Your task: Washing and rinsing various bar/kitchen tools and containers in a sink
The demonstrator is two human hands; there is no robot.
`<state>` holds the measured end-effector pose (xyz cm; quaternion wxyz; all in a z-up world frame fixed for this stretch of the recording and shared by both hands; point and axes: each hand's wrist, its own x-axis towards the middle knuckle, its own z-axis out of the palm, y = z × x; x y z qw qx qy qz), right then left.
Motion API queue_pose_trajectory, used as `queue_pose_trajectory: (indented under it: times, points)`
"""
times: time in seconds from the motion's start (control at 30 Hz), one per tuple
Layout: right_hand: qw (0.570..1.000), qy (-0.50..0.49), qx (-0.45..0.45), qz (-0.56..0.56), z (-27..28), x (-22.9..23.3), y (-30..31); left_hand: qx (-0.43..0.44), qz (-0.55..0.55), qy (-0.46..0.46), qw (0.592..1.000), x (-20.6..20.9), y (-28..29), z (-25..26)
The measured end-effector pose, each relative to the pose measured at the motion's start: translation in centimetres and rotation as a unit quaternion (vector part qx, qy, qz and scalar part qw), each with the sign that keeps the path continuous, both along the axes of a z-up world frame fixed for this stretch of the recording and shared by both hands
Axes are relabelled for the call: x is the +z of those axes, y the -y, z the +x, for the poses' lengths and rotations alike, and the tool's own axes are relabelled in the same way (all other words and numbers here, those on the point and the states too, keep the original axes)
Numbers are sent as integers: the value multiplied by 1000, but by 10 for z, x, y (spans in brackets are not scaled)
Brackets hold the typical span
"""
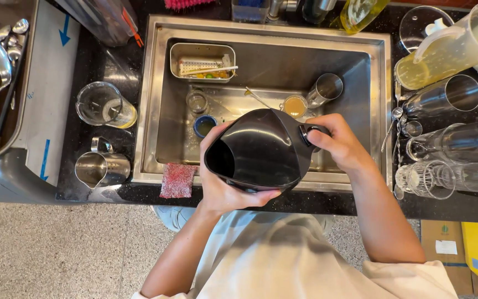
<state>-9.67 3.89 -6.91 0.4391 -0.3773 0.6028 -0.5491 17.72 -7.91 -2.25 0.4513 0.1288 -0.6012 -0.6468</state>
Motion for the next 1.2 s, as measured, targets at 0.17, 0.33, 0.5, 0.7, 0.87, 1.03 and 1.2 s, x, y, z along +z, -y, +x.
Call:
queue_pose_trajectory:
  times: [0.17, 0.33, 0.5, 0.7, 0.87, 1.03, 1.2]
  points:
    - [997, 40, 60, -1, -13, 44, 7, -59, -24, -8, 998, 8, 24, -21]
    - [993, 107, 54, -17, -29, 34, -4, -125, -70, 14, 990, 24, 57, -51]
    - [978, 199, -34, -48, -37, 12, -11, -196, -118, 71, 971, 28, 85, -84]
    - [963, 233, -114, -71, -38, -19, -10, -243, -116, 147, 952, 20, 98, -111]
    - [958, 231, -152, -72, -35, -36, -9, -111, -186, 238, 947, 20, 99, -107]
    - [954, 214, -198, -75, -33, -44, -5, 88, -310, 247, 914, 47, 66, -97]
    - [960, 156, -224, -64, -27, -47, 2, 116, -370, 258, 885, 57, 46, -115]
